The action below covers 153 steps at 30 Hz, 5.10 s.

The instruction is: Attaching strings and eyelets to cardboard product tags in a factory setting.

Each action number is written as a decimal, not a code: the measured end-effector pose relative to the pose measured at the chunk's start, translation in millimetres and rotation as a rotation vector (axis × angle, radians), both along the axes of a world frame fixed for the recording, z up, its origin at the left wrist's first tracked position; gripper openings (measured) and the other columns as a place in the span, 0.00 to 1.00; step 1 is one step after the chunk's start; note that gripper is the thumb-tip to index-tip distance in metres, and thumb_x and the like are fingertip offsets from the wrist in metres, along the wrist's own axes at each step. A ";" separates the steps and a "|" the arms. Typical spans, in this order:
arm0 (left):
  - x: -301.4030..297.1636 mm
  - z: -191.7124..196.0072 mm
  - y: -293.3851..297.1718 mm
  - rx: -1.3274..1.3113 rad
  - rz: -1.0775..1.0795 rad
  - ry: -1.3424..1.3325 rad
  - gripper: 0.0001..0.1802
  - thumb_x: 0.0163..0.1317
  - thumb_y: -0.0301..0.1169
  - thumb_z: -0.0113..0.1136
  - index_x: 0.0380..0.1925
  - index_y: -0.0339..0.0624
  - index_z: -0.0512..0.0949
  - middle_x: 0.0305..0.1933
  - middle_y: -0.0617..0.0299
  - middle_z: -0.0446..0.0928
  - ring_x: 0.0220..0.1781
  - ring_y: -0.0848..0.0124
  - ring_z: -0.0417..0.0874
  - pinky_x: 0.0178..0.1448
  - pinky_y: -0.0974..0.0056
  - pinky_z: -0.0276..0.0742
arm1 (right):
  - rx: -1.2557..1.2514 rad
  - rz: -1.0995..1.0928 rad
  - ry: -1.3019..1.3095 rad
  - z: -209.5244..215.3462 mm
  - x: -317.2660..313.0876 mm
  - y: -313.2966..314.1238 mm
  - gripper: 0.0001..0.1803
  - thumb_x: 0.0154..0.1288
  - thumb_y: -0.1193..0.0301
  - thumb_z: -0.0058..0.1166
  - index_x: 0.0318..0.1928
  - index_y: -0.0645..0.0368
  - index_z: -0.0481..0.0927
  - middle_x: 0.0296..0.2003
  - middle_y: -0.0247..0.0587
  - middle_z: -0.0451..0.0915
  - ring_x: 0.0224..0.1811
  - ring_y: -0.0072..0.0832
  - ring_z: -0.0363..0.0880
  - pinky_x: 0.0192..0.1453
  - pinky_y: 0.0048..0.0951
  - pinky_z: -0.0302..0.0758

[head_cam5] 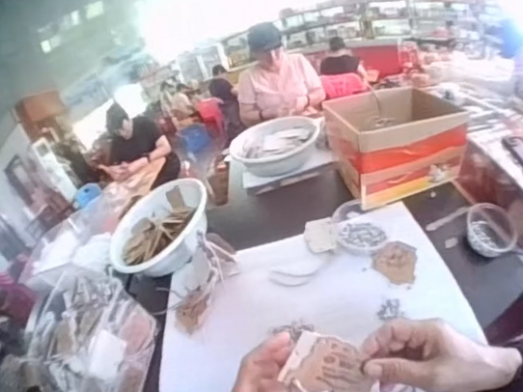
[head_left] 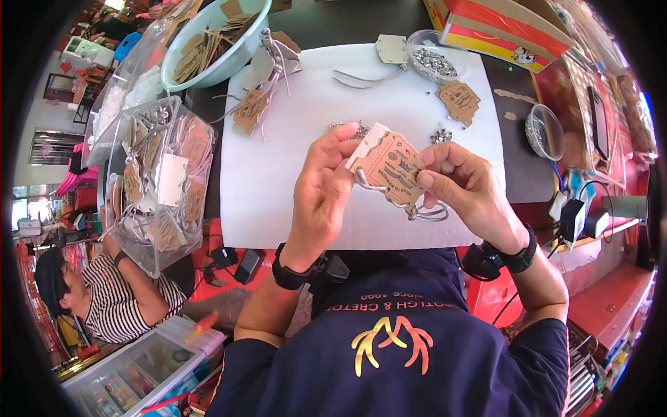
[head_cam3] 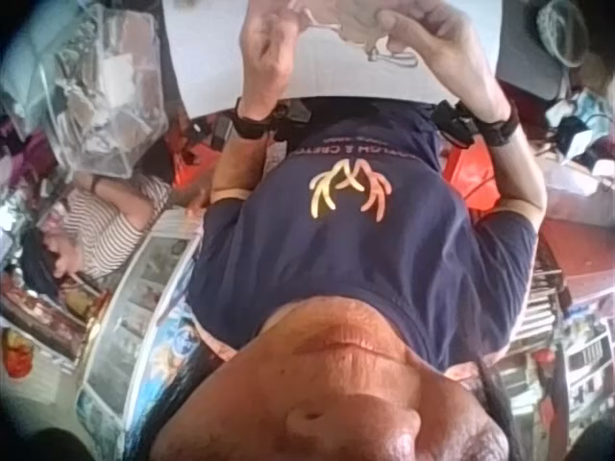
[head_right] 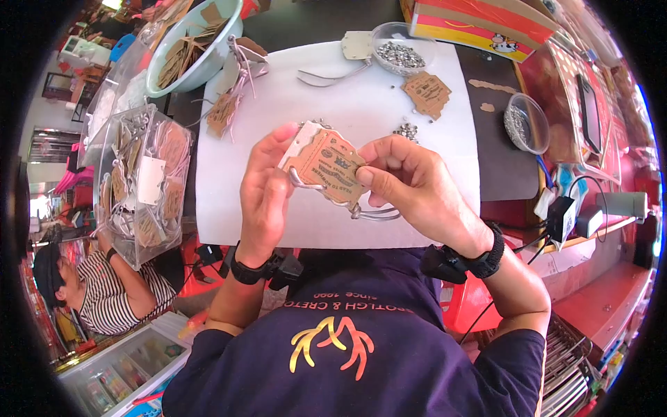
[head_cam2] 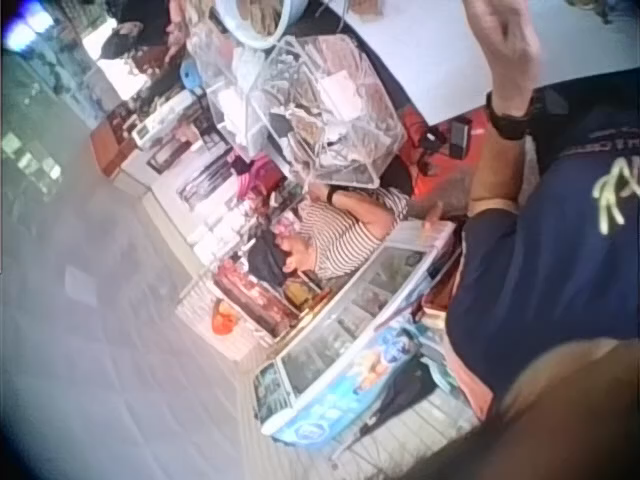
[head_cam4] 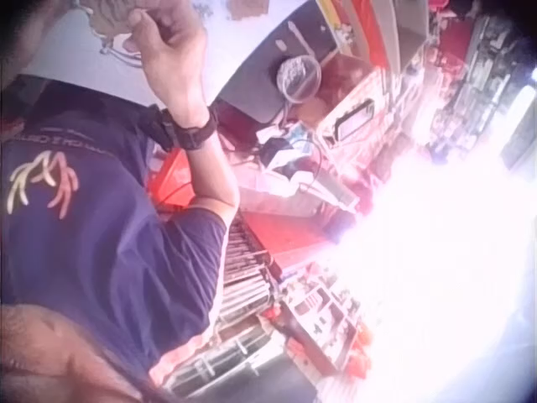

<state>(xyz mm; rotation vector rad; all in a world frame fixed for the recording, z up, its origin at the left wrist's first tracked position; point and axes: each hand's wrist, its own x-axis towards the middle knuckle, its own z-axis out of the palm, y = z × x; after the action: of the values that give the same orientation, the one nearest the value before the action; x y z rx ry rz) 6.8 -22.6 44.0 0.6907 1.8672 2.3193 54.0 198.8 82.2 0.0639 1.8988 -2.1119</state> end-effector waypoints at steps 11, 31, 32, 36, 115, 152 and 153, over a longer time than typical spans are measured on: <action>2.6 2.9 14.9 0.091 -0.213 -0.384 0.26 0.73 0.40 0.55 0.60 0.30 0.67 0.50 0.53 0.79 0.45 0.70 0.84 0.44 0.66 0.84 | -0.007 -0.066 -0.048 -14.9 9.2 6.7 0.14 0.72 0.69 0.57 0.51 0.65 0.76 0.39 0.32 0.81 0.34 0.13 0.77 0.40 0.18 0.77; 4.0 -2.2 15.8 -0.150 -0.276 -0.434 0.12 0.71 0.32 0.57 0.51 0.38 0.73 0.42 0.63 0.81 0.37 0.79 0.81 0.34 0.72 0.77 | 0.077 -0.006 -0.170 -25.3 16.9 7.4 0.12 0.72 0.69 0.57 0.47 0.65 0.77 0.36 0.36 0.82 0.33 0.17 0.81 0.38 0.20 0.81; 3.7 -2.5 14.8 -0.180 -0.291 -0.448 0.12 0.72 0.32 0.55 0.50 0.39 0.73 0.42 0.63 0.81 0.38 0.78 0.81 0.34 0.71 0.77 | 0.077 -0.006 -0.171 -24.5 16.6 7.3 0.12 0.72 0.69 0.57 0.47 0.65 0.77 0.36 0.36 0.82 0.33 0.17 0.81 0.38 0.20 0.81; 6.7 -1.4 14.3 -0.202 -0.295 -0.509 0.11 0.73 0.32 0.54 0.49 0.38 0.74 0.41 0.63 0.81 0.37 0.78 0.81 0.33 0.71 0.76 | 0.118 0.013 -0.167 -27.7 17.8 3.1 0.11 0.72 0.69 0.57 0.47 0.64 0.77 0.34 0.35 0.82 0.33 0.17 0.81 0.37 0.19 0.80; 3.8 -6.3 -9.4 -0.197 -0.232 -0.384 0.11 0.72 0.32 0.55 0.47 0.37 0.73 0.39 0.63 0.80 0.36 0.80 0.79 0.34 0.70 0.75 | 1.232 0.257 0.379 -40.4 -75.9 -9.2 0.09 0.60 0.68 0.57 0.30 0.62 0.82 0.30 0.49 0.82 0.35 0.49 0.82 0.40 0.46 0.77; -12.8 6.4 8.0 -0.279 -0.335 -0.299 0.12 0.69 0.32 0.57 0.43 0.35 0.70 0.36 0.61 0.76 0.33 0.79 0.77 0.32 0.71 0.76 | 0.094 0.475 -0.039 -15.1 -71.1 20.5 0.12 0.70 0.69 0.57 0.45 0.67 0.80 0.29 0.30 0.78 0.30 0.15 0.75 0.34 0.22 0.73; -12.2 7.3 9.1 -0.281 -0.339 -0.298 0.12 0.69 0.32 0.57 0.43 0.35 0.70 0.36 0.61 0.76 0.33 0.79 0.77 0.32 0.71 0.76 | 0.093 0.472 -0.038 -16.0 -71.3 21.7 0.12 0.70 0.69 0.57 0.45 0.67 0.80 0.29 0.30 0.78 0.30 0.15 0.75 0.34 0.22 0.73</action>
<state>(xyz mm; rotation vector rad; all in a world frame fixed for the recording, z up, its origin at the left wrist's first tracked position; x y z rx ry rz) -5.4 -13.5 51.3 0.5401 1.7352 1.7961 -17.3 220.5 66.2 -0.2930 1.7747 -1.6956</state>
